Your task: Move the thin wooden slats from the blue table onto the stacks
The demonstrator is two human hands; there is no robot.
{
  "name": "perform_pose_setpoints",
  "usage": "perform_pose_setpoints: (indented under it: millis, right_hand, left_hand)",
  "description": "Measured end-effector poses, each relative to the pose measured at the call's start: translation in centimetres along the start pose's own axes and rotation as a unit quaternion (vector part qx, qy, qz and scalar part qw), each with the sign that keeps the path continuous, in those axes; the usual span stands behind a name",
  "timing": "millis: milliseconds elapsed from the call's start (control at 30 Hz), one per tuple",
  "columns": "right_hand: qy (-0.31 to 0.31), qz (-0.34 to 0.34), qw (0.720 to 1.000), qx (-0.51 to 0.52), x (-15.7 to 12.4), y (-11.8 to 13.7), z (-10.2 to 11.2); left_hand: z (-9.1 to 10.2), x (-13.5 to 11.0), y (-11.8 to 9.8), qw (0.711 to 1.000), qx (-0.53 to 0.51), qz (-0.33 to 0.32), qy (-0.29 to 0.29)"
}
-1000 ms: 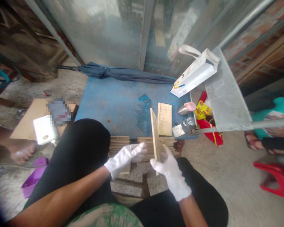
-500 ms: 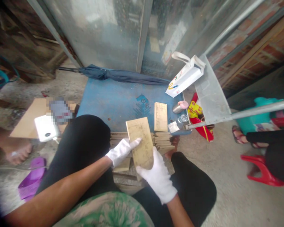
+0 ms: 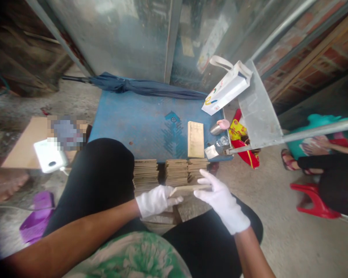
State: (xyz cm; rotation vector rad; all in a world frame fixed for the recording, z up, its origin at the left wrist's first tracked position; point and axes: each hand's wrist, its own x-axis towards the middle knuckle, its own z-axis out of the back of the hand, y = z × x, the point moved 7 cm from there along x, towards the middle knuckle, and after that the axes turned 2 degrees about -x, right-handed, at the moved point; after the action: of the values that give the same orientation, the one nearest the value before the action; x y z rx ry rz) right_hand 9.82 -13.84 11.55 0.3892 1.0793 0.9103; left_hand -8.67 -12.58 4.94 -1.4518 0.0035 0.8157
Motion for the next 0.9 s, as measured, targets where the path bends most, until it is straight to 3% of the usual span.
perform_pose_setpoints:
  millis: [167, 433, 567, 700, 767, 900]
  right_hand:
    - [0.093, -0.021, 0.982, -0.163, -2.6, -1.5, -0.7]
    - [0.147, 0.024, 0.974, -0.17, -4.0, -3.0, -2.2]
    - [0.143, 0.074, 0.957, -0.242, -4.1, -3.6, -1.1]
    - [0.127, 0.117, 0.925, -0.34, -3.0, -5.6, 0.8]
    - [0.124, 0.115, 0.913, -0.372, -1.9, -7.2, 1.7]
    - [0.132, 0.066, 0.904, -0.402, 1.5, -10.4, 2.5]
  left_hand:
    - [-1.2, -0.4, -1.0, 0.991, 0.103, -0.062, 0.066]
    - [-3.0, 0.3, -0.9, 0.976, 0.121, -0.117, 0.139]
    - [-3.8, 1.3, 0.8, 0.966, 0.193, -0.046, 0.163]
    - [-3.8, 1.4, 3.2, 0.928, 0.316, 0.067, 0.187]
    - [-3.9, 1.3, 3.4, 0.917, 0.335, 0.066, 0.206]
    - [-3.6, 1.3, 2.9, 0.925, 0.32, 0.055, 0.199]
